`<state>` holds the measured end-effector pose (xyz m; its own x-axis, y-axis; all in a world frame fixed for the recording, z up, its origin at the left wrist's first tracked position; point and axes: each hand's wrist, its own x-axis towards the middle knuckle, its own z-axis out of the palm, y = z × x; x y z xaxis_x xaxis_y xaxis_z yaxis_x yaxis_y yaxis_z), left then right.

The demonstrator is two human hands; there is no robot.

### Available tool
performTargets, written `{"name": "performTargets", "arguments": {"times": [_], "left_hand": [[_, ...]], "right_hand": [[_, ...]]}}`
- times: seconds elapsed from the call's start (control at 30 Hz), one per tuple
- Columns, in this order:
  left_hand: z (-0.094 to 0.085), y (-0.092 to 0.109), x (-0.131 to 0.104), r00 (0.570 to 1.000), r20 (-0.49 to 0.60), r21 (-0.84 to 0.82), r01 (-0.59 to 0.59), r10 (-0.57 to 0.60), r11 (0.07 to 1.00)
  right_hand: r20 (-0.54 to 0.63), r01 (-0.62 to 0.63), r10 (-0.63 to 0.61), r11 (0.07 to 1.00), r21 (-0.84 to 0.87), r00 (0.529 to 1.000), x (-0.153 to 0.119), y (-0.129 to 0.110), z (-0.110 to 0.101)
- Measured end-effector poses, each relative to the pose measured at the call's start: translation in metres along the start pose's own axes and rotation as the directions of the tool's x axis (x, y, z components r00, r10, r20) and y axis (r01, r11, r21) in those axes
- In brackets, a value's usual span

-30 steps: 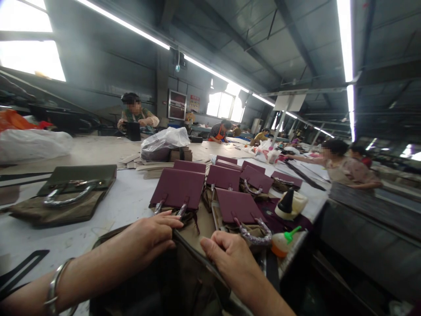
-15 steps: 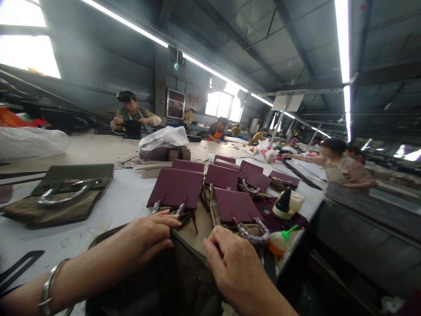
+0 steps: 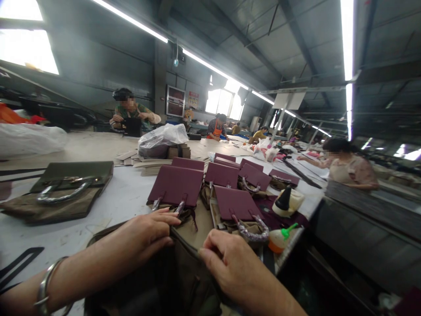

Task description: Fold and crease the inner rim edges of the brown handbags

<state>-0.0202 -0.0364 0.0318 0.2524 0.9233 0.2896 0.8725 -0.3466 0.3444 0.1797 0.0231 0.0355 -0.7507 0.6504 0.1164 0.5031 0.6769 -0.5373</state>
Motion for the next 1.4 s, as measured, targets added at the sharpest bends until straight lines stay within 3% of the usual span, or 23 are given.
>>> {"name": "performTargets", "arguments": {"times": [0.17, 0.3, 0.5, 0.6, 0.73, 0.97, 1.2, 1.4], "left_hand": [[0.001, -0.001, 0.001, 1.000, 0.003, 0.005, -0.002, 0.002, 1.000], [0.003, -0.004, -0.001, 1.000, 0.003, -0.015, -0.020, 0.020, 1.000], [-0.004, 0.003, -0.001, 0.999, 0.044, 0.021, -0.028, 0.027, 0.999], [-0.015, 0.006, -0.006, 0.994, 0.109, 0.104, -0.007, -0.005, 0.995], [-0.029, -0.001, -0.016, 0.991, 0.102, 0.192, 0.067, -0.088, 0.979], [-0.032, -0.019, -0.023, 0.973, 0.038, -0.016, 0.229, -0.228, 0.973], [-0.032, -0.027, -0.009, 0.996, 0.054, -0.093, 0.070, -0.065, 0.993], [-0.034, -0.042, 0.006, 0.992, 0.129, -0.112, 0.014, 0.001, 0.994]], "right_hand": [[-0.101, -0.035, 0.022, 0.991, -0.130, 0.995, 0.009, 0.005, 0.009], [-0.215, -0.024, 0.010, 0.998, -0.065, 0.977, -0.002, 0.007, 0.012], [-0.172, 0.101, -0.147, 0.963, -0.251, 0.974, -0.016, 0.019, 0.026], [-0.190, 0.067, -0.119, 0.964, -0.258, 0.974, -0.011, 0.029, 0.033], [-0.188, 0.084, -0.128, 0.971, -0.223, 0.974, -0.007, 0.039, 0.035], [-0.146, 0.148, -0.167, 0.980, -0.129, 0.975, -0.004, 0.045, 0.031], [-0.188, 0.186, -0.191, 0.982, -0.044, 0.964, -0.002, 0.046, 0.030], [-0.094, 0.163, -0.158, 0.986, 0.044, 0.983, -0.005, 0.041, 0.027]]}}
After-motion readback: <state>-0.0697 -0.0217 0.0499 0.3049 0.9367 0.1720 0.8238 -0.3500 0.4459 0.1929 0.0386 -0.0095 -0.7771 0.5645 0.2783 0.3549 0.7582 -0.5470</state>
